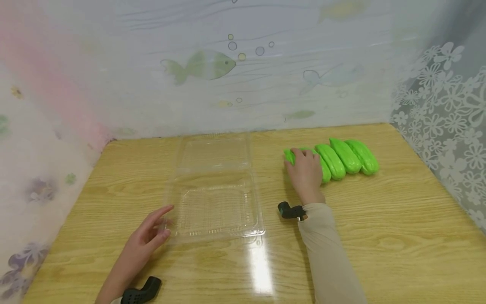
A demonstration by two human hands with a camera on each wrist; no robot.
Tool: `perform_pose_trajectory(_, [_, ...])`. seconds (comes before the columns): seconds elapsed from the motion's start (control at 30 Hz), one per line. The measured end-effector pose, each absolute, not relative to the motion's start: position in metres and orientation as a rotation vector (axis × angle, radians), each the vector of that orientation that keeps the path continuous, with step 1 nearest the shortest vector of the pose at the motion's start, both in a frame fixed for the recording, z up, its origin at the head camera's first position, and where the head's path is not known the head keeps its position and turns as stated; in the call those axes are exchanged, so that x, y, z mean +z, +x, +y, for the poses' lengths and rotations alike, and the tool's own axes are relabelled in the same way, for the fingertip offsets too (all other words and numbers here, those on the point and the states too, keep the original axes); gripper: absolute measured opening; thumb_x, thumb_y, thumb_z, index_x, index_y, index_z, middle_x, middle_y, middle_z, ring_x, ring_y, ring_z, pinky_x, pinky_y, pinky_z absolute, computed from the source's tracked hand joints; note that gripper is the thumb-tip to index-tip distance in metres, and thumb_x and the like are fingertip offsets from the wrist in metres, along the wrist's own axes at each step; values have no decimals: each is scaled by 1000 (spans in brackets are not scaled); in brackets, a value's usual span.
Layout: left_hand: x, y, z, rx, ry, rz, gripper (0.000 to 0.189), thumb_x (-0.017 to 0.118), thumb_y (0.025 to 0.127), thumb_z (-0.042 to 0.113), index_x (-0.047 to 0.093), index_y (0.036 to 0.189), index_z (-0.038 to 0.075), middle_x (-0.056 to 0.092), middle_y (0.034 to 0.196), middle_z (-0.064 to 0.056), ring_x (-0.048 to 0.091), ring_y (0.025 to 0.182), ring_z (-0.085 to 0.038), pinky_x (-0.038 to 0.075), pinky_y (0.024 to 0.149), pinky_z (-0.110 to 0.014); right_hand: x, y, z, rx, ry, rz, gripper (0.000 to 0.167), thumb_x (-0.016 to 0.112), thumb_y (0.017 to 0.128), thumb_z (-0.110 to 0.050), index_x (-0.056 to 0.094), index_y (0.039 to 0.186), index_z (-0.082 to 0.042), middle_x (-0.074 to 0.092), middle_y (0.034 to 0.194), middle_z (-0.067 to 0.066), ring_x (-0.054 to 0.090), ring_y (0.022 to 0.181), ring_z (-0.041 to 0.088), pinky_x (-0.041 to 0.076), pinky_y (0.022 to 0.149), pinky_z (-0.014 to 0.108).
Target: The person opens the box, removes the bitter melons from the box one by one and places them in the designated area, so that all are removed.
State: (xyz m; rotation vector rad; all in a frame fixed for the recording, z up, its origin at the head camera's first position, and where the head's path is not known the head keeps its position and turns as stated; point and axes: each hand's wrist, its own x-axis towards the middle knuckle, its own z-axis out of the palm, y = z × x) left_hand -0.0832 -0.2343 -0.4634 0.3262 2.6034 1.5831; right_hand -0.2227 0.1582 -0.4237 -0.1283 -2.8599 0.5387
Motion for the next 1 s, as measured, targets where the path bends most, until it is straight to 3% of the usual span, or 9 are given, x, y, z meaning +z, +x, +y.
perform_pose_trajectory(0.7, [-461,-85,-230,1651,348,2553,51,52,91,12,34,138,22,45,124,-7,52,96,-14,46,70,-25,-418,-223,163,628,-176,-2904,45,58,86,-33,50,125,-12,46,123,18,36,113,36,37,88,46])
perform_pose_trajectory(1.0, [-459,-85,-230,1627,325,2587,51,53,91,13,35,137,22,45,126,-5,51,99,-16,46,73,-24,-413,-222,163,717,-183,-2855,44,58,86,-31,51,125,-12,45,123,17,39,111,35,43,78,49])
